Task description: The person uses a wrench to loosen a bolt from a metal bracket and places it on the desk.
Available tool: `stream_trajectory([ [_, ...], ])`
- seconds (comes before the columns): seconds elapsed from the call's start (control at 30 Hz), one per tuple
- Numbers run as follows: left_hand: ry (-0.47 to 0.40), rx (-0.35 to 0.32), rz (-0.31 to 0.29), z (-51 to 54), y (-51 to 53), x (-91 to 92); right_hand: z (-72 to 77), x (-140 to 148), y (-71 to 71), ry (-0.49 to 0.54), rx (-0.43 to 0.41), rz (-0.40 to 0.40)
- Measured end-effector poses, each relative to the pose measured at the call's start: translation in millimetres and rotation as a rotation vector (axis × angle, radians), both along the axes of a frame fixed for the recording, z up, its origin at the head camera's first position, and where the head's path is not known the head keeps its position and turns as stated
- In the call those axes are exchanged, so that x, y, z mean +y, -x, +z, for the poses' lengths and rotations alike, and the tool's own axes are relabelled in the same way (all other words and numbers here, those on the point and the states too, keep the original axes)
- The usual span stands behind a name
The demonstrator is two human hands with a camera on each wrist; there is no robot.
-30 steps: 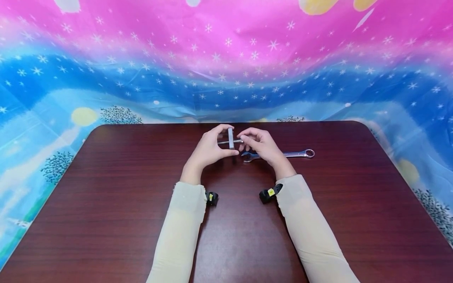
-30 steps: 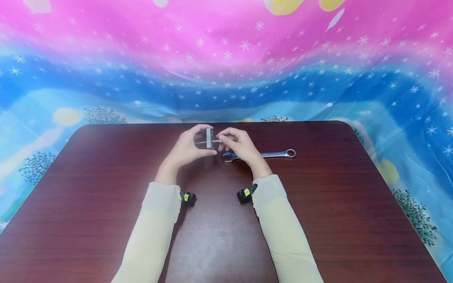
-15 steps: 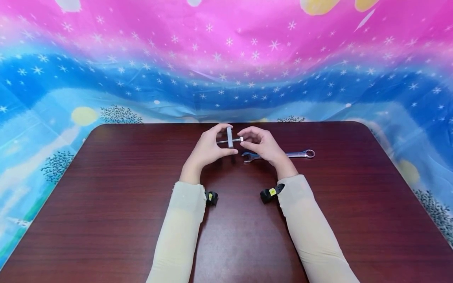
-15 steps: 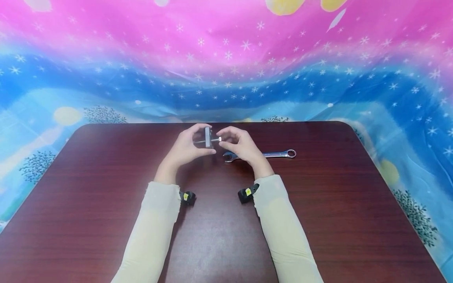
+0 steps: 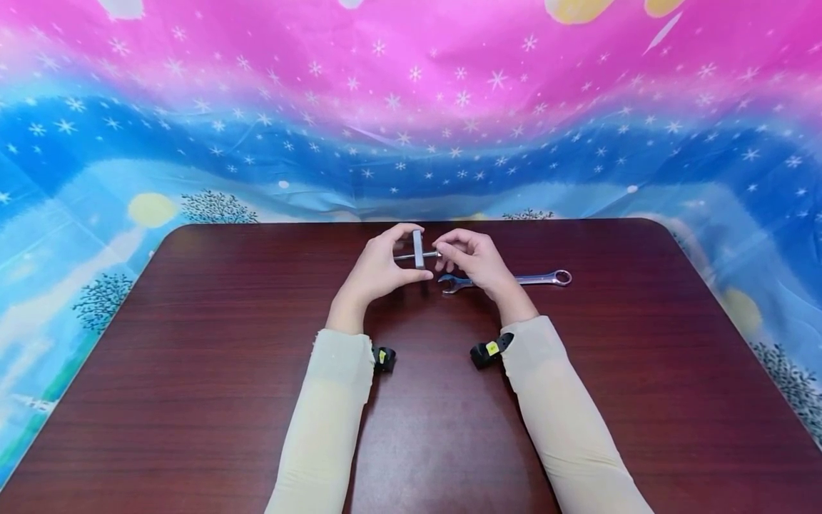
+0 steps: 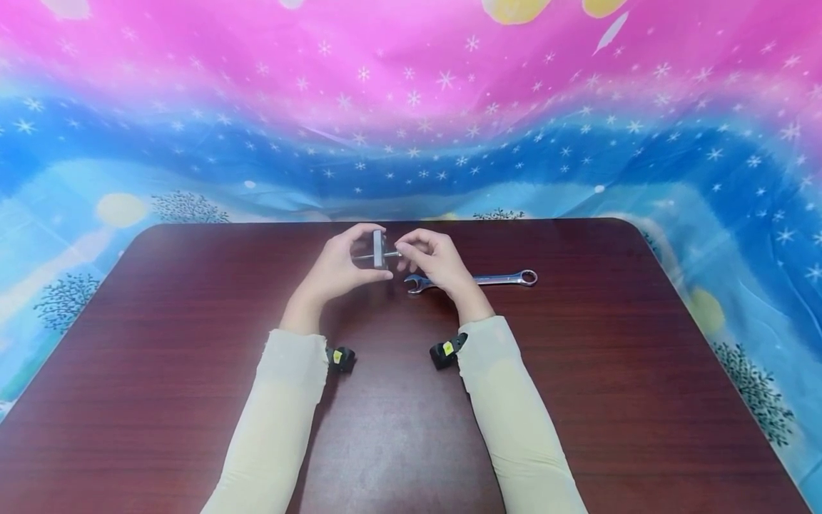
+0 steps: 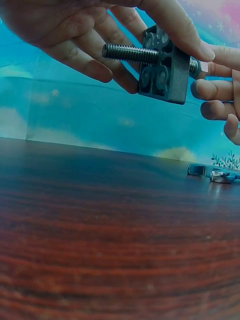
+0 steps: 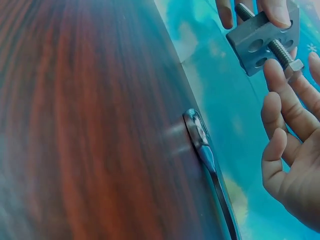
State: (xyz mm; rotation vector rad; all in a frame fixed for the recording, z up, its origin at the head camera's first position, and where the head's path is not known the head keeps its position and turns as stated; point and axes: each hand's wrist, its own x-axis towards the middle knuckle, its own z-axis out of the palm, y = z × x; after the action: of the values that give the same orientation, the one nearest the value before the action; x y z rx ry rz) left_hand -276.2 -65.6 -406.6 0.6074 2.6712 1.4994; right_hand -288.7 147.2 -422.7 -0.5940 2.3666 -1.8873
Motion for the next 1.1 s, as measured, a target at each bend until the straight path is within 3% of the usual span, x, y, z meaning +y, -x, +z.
stream_trajectory([
  [0.3, 0.003, 0.008, 0.020, -0.7, 0.2, -1.8, 0.4, -1.7, -1.8, -0.084, 0.089, 0.012],
  [0.63, -0.012, -0.016, -0.007, 1.5, -0.1, -0.7, 2.7, 2.0, -0.8, -0.011, -0.002, 0.003],
  [1.1, 0.009, -0.001, 0.011, 0.2, 0.5, -1.0, 0.2, -1.0, 0.2, -0.045, 0.024, -0.022],
])
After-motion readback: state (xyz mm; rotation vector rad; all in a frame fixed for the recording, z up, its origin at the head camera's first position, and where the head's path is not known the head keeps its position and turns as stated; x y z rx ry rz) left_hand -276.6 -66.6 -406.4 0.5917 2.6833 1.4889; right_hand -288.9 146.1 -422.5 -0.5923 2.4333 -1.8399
